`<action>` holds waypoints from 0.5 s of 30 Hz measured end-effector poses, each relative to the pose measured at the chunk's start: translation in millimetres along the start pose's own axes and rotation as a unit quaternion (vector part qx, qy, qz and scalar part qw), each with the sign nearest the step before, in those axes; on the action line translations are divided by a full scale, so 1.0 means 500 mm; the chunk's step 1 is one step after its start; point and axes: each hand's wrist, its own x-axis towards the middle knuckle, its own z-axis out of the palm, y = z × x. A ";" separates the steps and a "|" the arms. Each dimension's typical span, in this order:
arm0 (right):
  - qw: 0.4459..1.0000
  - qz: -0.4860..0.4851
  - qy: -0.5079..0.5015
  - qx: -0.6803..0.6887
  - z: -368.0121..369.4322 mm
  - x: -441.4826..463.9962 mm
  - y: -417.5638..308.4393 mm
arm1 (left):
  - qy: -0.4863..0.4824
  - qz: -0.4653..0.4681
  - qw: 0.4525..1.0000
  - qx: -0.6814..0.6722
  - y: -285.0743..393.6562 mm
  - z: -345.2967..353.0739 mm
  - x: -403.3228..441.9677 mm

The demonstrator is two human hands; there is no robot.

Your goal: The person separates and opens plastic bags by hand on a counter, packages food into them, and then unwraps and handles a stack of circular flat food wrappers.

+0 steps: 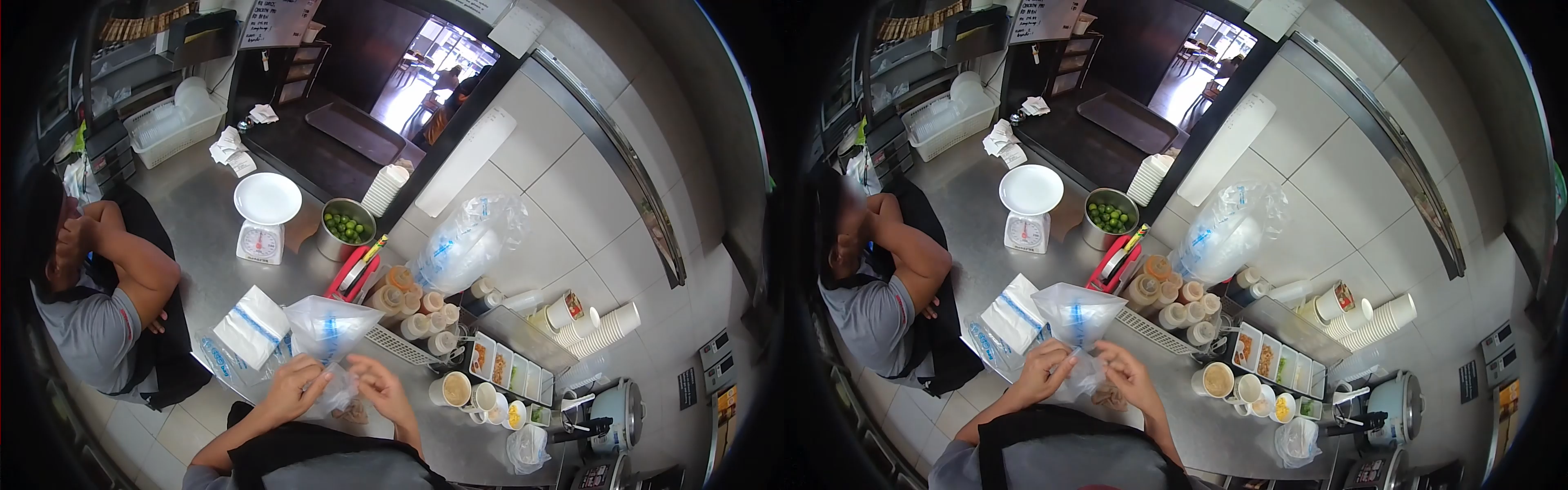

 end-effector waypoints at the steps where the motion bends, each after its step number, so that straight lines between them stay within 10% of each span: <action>1: 0.996 -0.064 0.055 0.009 0.011 0.010 0.001 | 0.010 0.015 0.999 0.033 0.001 -0.002 0.002; 5: 0.971 -0.144 0.123 0.144 0.049 0.019 -0.030 | 0.042 0.073 0.987 0.136 0.005 0.006 0.008; 11: 0.977 0.055 -0.141 -0.150 0.019 0.009 0.039 | 0.012 0.020 1.000 0.015 0.000 0.008 0.002; 15: 0.991 -0.038 -0.088 -0.097 -0.006 0.017 0.052 | -0.040 -0.031 0.998 -0.047 -0.001 0.007 -0.004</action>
